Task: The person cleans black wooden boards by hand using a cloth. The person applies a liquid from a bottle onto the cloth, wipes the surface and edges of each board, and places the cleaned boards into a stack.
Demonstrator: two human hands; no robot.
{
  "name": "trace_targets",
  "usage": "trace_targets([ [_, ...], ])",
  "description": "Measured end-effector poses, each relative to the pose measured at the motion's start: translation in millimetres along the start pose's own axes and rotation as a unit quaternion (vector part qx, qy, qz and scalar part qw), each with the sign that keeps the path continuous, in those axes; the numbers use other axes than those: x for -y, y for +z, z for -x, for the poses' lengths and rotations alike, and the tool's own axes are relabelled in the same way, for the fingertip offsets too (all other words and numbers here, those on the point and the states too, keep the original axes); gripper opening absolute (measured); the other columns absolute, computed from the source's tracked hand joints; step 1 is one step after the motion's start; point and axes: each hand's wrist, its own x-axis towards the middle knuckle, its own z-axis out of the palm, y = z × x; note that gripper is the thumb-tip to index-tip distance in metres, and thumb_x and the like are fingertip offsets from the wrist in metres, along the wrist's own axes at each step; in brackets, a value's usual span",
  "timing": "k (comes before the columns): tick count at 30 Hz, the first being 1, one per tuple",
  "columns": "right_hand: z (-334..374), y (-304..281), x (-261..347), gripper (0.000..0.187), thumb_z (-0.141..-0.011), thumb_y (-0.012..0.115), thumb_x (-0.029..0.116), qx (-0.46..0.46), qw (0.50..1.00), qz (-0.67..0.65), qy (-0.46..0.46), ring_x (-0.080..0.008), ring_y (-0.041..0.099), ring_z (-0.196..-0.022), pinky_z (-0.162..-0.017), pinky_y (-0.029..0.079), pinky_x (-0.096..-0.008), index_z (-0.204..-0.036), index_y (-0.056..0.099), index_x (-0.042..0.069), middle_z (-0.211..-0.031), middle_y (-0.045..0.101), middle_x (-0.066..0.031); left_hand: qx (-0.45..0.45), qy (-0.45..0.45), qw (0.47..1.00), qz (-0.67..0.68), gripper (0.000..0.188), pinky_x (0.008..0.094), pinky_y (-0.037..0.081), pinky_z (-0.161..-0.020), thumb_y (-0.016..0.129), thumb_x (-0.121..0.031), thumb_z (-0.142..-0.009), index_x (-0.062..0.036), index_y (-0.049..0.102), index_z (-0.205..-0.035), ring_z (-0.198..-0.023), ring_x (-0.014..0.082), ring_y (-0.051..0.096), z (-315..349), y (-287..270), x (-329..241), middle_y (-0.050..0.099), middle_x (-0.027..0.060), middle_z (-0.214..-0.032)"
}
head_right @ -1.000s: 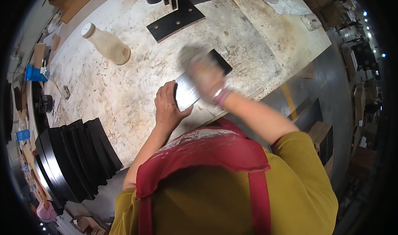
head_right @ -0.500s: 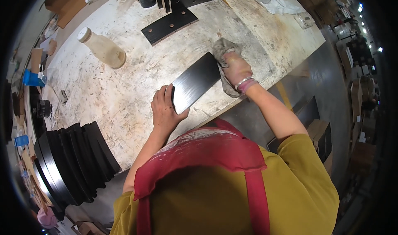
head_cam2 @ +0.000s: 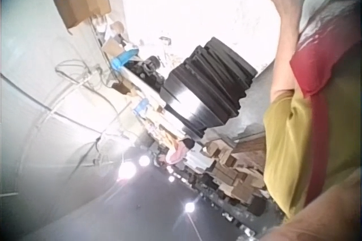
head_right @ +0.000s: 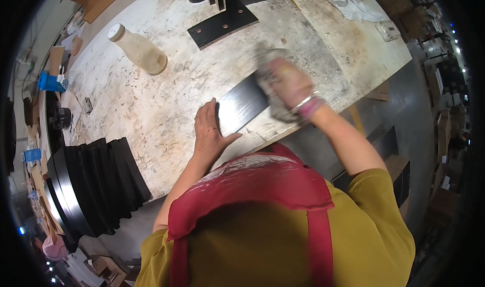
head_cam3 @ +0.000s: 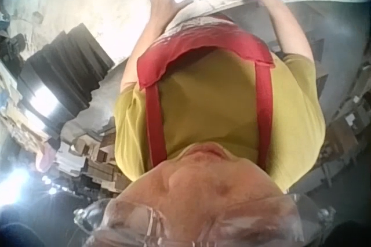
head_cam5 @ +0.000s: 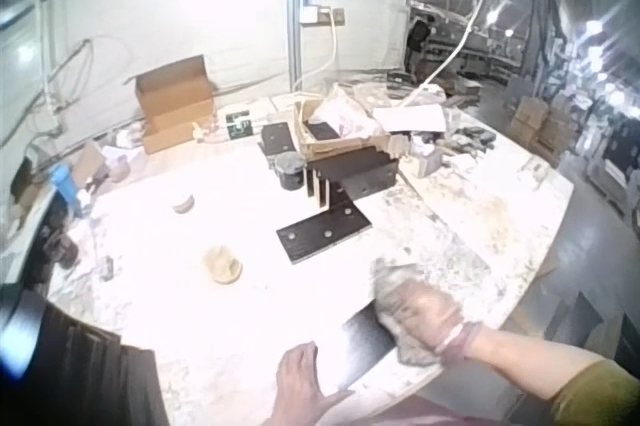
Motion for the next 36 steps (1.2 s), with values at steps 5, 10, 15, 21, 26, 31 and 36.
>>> trace_targets([
  [5,24,84,80,0.012,-0.075,0.059,0.012,0.078,0.957,0.074,-0.269,-0.0259,0.065,-0.079,-0.071,0.053,-0.0379,-0.083,0.067,0.008,-0.082,0.066,-0.0104,-0.048,-0.005,0.998,0.035,0.102,0.0463,0.037,-0.096,0.088,-0.024,-0.053,-0.0011,0.035,-0.138,-0.117,0.0384,0.045,0,10,3,0.048,0.0205,-0.124],
  [10,-39,33,23,0.009,-0.078,0.056,0.005,0.175,0.982,-0.035,0.069,-0.0297,0.063,-0.064,-0.051,0.053,-0.0356,-0.083,0.062,0.001,-0.077,0.061,-0.0221,-0.060,-0.001,0.998,0.018,0.101,0.0463,0.038,-0.096,0.088,-0.024,-0.052,-0.0010,0.037,-0.136,-0.118,0.0380,0.046,-1,3,-4,0.048,0.0213,-0.127],
  [15,10,83,66,0.014,-0.075,0.057,0.001,0.028,0.963,0.036,-0.267,-0.0312,0.065,-0.078,-0.072,0.055,-0.0389,-0.086,0.066,0.004,-0.086,0.066,-0.0153,0.005,-0.039,0.999,0.021,0.108,0.0457,0.036,-0.099,0.088,-0.027,-0.052,0.0006,0.031,-0.140,-0.122,0.0376,0.044,2,11,-1,0.047,0.0196,-0.130],
  [21,-42,39,-109,0.034,-0.085,0.056,0.014,-0.002,0.989,0.130,0.074,-0.0352,0.060,-0.103,-0.087,0.049,-0.0423,-0.118,0.058,0.006,-0.119,0.059,-0.0177,-0.009,0.005,1.000,0.027,0.093,0.0487,0.037,-0.099,0.086,-0.027,-0.054,0.0027,0.043,-0.131,-0.122,0.0399,0.043,3,6,3,0.044,0.0252,-0.132],
  [26,-5,22,-224,0.056,-0.085,0.066,0.019,-0.048,0.976,0.189,0.100,-0.0318,0.044,-0.129,-0.109,0.033,-0.0365,-0.133,0.047,0.000,-0.138,0.048,-0.0183,0.114,0.015,0.993,-0.034,0.103,0.0598,0.019,-0.110,0.074,-0.056,-0.067,-0.0122,0.028,-0.147,-0.139,0.0467,0.018,-32,6,-38,0.020,0.0310,-0.148],
  [31,-17,31,-189,0.047,-0.086,0.061,0.006,-0.032,0.987,0.081,0.136,-0.0322,0.044,-0.127,-0.107,0.034,-0.0378,-0.130,0.047,-0.004,-0.134,0.049,-0.0195,0.155,0.024,0.984,-0.084,0.088,0.0563,0.023,-0.108,0.071,-0.050,-0.072,-0.0087,0.036,-0.143,-0.133,0.0444,0.028,-59,32,-34,0.029,0.0321,-0.142],
  [36,-27,69,-251,0.044,-0.087,0.059,0.000,-0.111,0.977,-0.170,0.063,-0.0298,0.046,-0.122,-0.104,0.038,-0.0371,-0.128,0.047,-0.007,-0.132,0.049,-0.0194,-0.020,-0.019,0.999,-0.040,0.079,0.0527,0.031,-0.102,0.073,-0.044,-0.070,-0.0071,0.047,-0.134,-0.125,0.0436,0.038,-1,-66,-60,0.039,0.0301,-0.133],
])
